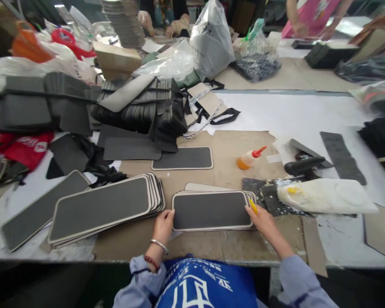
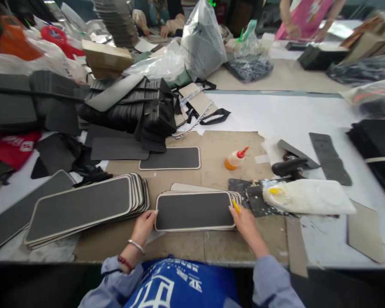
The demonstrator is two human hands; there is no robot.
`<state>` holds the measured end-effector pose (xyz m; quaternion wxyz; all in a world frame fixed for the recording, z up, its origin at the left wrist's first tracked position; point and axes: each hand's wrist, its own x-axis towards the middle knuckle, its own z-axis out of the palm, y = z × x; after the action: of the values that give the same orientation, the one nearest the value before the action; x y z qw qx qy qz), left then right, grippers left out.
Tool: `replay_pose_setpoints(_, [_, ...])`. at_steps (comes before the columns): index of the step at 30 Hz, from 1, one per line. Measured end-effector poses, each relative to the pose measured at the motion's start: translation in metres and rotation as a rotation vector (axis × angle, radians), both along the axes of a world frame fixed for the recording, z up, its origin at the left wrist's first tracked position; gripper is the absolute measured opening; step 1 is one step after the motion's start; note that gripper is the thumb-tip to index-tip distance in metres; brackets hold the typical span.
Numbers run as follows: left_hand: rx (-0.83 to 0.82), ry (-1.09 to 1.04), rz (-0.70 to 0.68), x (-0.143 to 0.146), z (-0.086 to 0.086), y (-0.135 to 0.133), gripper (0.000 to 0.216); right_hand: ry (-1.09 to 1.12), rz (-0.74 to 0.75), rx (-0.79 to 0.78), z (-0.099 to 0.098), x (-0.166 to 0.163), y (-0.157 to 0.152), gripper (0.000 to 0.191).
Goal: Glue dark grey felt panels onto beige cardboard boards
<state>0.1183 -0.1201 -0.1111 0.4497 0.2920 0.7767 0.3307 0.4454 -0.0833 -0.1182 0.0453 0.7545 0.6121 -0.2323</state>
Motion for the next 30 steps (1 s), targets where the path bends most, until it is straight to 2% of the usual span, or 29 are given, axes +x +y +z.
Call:
replay_pose_setpoints(3, [-0.009,-0.043,0.031,0.001,0.002,0.001,0.041,0.094,-0.026,-0.022,0.0,0.004,0.003,0.035])
replay_pose_setpoints(10, [-0.07,-0.079,0.039,-0.001,0.002,-0.001,0.046,0.029,-0.025,-0.051,0.012,-0.005,0.004,0.032])
replay_pose_setpoints(22, [-0.094,-0.036,0.021,0.0,0.003,0.002,0.044,-0.048,0.004,-0.06,0.003,-0.003,0.004,0.031])
replay_pose_setpoints(30, [-0.081,-0.002,0.007,-0.002,-0.006,0.001,0.042,-0.086,0.033,-0.066,0.004,-0.005,0.004,0.03])
